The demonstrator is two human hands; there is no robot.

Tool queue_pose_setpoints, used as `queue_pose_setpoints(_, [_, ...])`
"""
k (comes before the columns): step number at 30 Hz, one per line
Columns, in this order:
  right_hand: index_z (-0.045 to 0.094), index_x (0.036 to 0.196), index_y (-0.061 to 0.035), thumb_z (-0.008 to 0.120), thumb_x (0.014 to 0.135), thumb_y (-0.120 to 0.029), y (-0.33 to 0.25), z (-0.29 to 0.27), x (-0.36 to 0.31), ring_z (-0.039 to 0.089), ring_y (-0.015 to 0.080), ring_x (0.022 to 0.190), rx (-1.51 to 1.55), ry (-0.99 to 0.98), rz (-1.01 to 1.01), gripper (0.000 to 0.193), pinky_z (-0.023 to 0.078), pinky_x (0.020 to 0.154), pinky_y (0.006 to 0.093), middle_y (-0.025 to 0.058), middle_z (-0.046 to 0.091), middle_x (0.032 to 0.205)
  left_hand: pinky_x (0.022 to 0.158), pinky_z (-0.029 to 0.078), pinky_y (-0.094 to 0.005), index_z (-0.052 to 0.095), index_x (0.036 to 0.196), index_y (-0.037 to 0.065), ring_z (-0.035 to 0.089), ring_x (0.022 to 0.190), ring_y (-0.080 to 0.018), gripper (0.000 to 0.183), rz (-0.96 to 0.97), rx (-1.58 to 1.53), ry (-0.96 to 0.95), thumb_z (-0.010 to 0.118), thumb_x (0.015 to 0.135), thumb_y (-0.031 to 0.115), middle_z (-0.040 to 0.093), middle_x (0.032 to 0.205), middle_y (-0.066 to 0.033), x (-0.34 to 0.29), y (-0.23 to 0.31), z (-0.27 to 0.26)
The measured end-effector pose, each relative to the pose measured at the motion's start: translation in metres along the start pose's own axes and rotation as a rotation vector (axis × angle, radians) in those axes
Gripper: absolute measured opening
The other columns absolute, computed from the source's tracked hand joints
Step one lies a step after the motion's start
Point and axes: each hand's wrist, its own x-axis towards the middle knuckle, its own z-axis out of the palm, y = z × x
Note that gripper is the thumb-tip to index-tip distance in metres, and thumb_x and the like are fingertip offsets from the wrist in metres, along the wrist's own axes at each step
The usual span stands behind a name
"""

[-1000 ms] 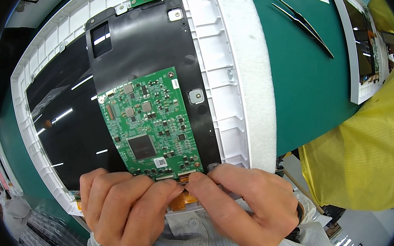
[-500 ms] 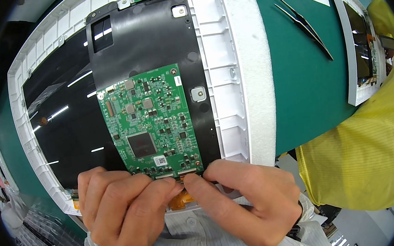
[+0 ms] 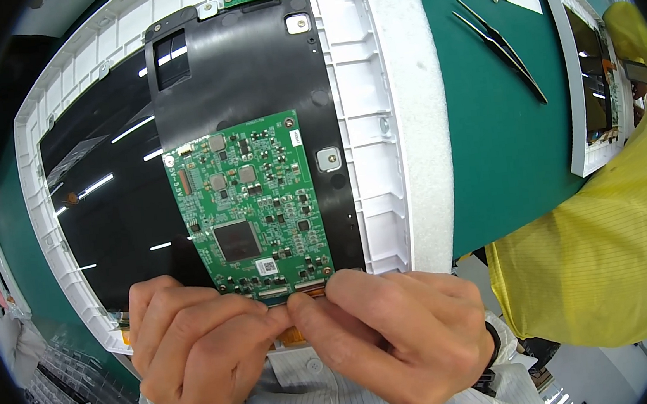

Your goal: The person connects ribbon cables to a circuit board on a screen assembly by hand and with a small tool, then presses the connectors to secure them.

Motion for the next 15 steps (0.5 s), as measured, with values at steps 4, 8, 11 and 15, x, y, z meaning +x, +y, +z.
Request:
queue_pose_setpoints(4, [0.08,0.096,-0.0052,0.081,0.06,-0.008,-0.002,-0.002,0.0,0.059,0.0081,0.059,-0.052,-0.048,-0.005,0.035,0.045,0.046,0.0203,0.005,0.063,0.089,0.057,0.042,-0.0323,0.071,0.083,0.01,0.064,0.065,-0.0174,0.031,-0.01,0.002,-0.001,0.095,0.064,0.011,0.072,0.074,-0.0012,0.0,0.0,-0.001])
queue_pose_setpoints(8, [0.079,0.097,-0.0032,0.08,0.061,-0.008,-0.001,-0.002,-0.001,0.059,0.009,0.06,-0.079,-0.065,-0.013,0.035,0.046,0.047,0.0209,0.0053,0.063,0.089,0.057,0.042,-0.0324,0.071,0.083,0.01,0.064,0.065,-0.0174,0.031,-0.022,-0.01,-0.015,0.095,0.064,0.012,0.072,0.074,-0.001,0.001,-0.001,0.003])
queue_pose_setpoints(11, [0.078,0.1,-0.0003,0.081,0.064,-0.004,-0.005,-0.001,-0.002,0.062,0.0126,0.062,-0.056,-0.014,0.039,0.036,0.049,0.049,0.0235,0.0076,0.064,0.092,0.057,0.042,-0.0323,0.07,0.083,0.01,0.064,0.064,-0.0171,0.03,-0.02,-0.005,0.0,0.095,0.066,0.013,0.071,0.073,-0.0005,0.002,-0.001,0.002])
queue_pose_setpoints(15, [0.078,0.107,0.0022,0.081,0.068,0.004,-0.009,-0.009,-0.002,0.067,0.0173,0.066,0.0,-0.019,0.139,0.039,0.053,0.054,0.0267,0.011,0.066,0.098,0.057,0.042,-0.0325,0.07,0.082,0.01,0.063,0.063,-0.0165,0.031,-0.012,0.028,0.006,0.096,0.067,0.016,0.07,0.071,0.0004,0.003,0.002,-0.002])
